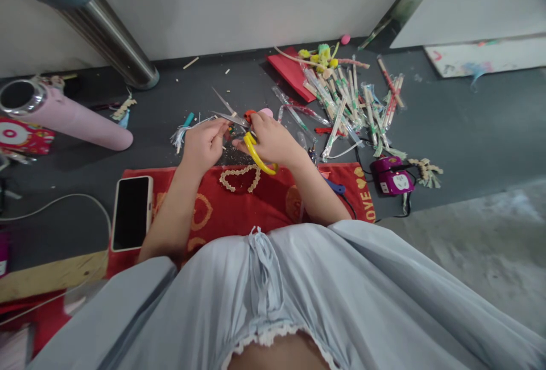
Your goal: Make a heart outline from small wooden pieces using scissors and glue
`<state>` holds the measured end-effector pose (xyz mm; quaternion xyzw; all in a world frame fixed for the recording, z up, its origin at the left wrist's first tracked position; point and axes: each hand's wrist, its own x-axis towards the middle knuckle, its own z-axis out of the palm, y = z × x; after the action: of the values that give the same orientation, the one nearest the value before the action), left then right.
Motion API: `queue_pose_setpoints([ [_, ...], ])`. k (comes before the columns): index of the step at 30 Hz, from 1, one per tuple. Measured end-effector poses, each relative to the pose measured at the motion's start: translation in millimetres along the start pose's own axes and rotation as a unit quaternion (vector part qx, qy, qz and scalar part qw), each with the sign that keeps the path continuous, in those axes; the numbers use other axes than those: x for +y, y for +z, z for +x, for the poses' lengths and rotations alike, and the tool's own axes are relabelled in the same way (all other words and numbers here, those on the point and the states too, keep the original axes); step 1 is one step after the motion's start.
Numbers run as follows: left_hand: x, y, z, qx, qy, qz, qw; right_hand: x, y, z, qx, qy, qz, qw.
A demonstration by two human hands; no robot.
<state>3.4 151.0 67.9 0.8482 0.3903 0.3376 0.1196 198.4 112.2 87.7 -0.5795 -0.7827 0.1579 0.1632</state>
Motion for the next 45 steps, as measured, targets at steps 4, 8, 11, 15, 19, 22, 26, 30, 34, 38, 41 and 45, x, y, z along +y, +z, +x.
queue_pose_setpoints([
  [4, -2.3, 1.1, -1.6, 0.015, -0.005, -0.001, 1.000, -4.6, 2.0, 1.9, -0.013, 0.024, 0.005, 1.000],
  [8, -6.6, 4.1, -2.8, 0.034, -0.014, 0.010, 0.999, -6.8, 5.6, 4.1, -0.008, 0.037, 0.008, 0.999],
  [11, -9.4, 5.1, -3.4, 0.036, -0.017, 0.011, 0.999, -8.4, 7.3, 5.3, -0.001, 0.048, 0.011, 0.999],
  [15, -10.5, 4.4, -3.7, 0.033, -0.015, 0.023, 0.999, -12.0, 6.0, 5.6, -0.009, 0.069, 0.012, 0.998],
  [19, -8.8, 4.3, -3.3, 0.032, -0.008, 0.037, 0.999, -14.5, 5.7, 5.6, -0.017, 0.083, -0.001, 0.996],
  [22, -8.1, 5.2, -2.4, 0.043, -0.013, 0.048, 0.998, -13.9, 8.0, 6.5, -0.019, 0.085, -0.005, 0.996],
  [26, -8.9, 5.3, -1.0, 0.044, -0.022, 0.036, 0.998, -9.4, 10.5, 6.2, -0.011, 0.048, -0.001, 0.999],
  [30, -5.7, 2.2, 0.1, 0.025, -0.030, 0.005, 0.999, -3.9, 9.7, 2.9, 0.011, 0.007, 0.005, 1.000],
  [34, 0.9, -1.5, 1.3, 0.019, -0.037, -0.007, 0.999, -0.2, 8.7, 0.8, 0.015, -0.017, 0.009, 1.000],
  [38, 3.2, -2.8, 1.4, 0.026, -0.031, -0.011, 0.999, 1.3, 8.9, 0.5, 0.018, -0.028, 0.011, 0.999],
  [41, 1.7, -2.5, 0.0, 0.017, -0.041, -0.015, 0.999, 1.1, 8.5, -0.1, 0.017, -0.033, 0.012, 0.999],
  [45, 0.4, -2.4, -1.7, 0.002, -0.057, -0.045, 0.997, 0.1, 6.2, -1.4, 0.014, -0.037, 0.012, 0.999],
])
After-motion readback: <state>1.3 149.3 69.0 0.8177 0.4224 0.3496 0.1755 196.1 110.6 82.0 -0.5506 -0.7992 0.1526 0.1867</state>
